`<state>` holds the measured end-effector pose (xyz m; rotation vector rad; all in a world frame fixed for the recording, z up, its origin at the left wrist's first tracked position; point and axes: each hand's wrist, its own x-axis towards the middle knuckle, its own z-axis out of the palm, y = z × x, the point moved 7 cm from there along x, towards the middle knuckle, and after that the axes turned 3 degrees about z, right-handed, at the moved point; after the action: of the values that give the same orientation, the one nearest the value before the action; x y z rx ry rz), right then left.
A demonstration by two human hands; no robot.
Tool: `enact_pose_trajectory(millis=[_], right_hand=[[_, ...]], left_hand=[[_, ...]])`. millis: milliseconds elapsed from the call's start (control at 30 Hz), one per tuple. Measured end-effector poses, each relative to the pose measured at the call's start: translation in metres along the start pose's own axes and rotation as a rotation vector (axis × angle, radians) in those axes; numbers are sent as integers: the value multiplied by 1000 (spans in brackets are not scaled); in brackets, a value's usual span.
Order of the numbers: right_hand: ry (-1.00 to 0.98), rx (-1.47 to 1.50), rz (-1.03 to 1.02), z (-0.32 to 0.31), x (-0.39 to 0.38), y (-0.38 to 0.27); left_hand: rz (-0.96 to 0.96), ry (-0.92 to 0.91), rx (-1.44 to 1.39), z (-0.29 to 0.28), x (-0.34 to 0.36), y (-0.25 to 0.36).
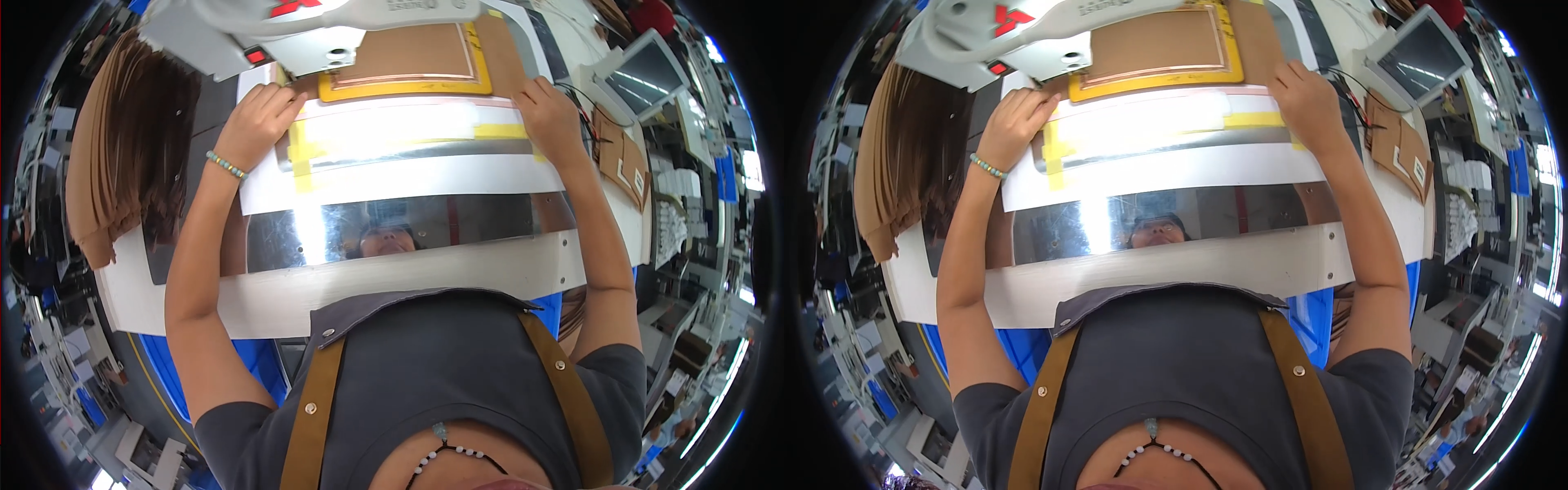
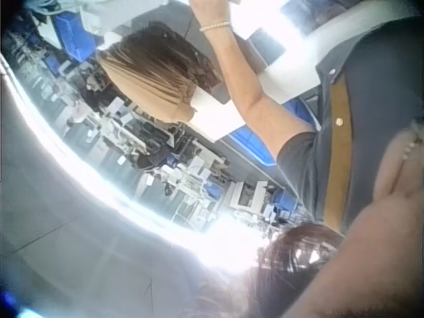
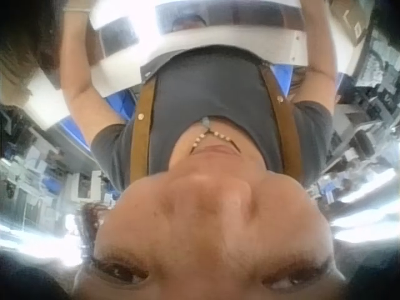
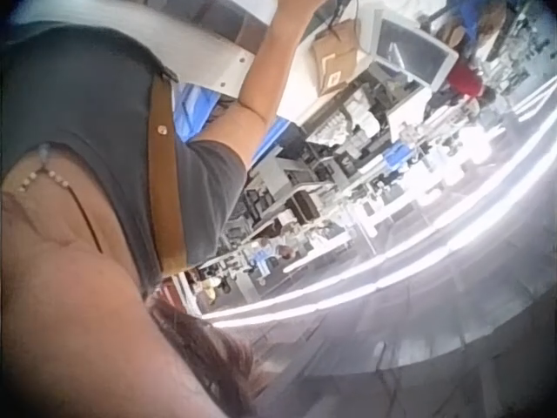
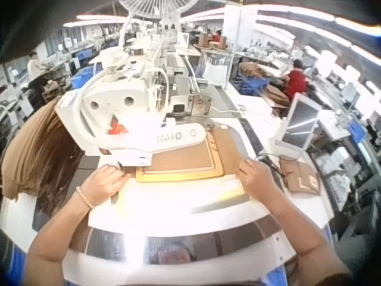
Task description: Using an industrial sewing machine to attach brand labels onto fabric or leather pieces.
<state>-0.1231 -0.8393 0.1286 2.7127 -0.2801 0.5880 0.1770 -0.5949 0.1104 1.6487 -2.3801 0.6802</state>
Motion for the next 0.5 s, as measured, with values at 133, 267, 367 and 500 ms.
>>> enact_pose_trajectory(millis=[133, 267, 367, 500], right_hand=[[85, 80, 37, 4, -9, 0], [101, 146, 43, 2, -10, -4], [102, 170, 44, 0, -13, -4], [106, 166, 57, -1, -18, -3]], left_hand=[[-39, -11, 7, -9, -3, 3], [-79, -10, 11, -14, -15, 7], [-141, -3, -29, -16, -14, 7], [-193, 24, -50, -16, -11, 6]])
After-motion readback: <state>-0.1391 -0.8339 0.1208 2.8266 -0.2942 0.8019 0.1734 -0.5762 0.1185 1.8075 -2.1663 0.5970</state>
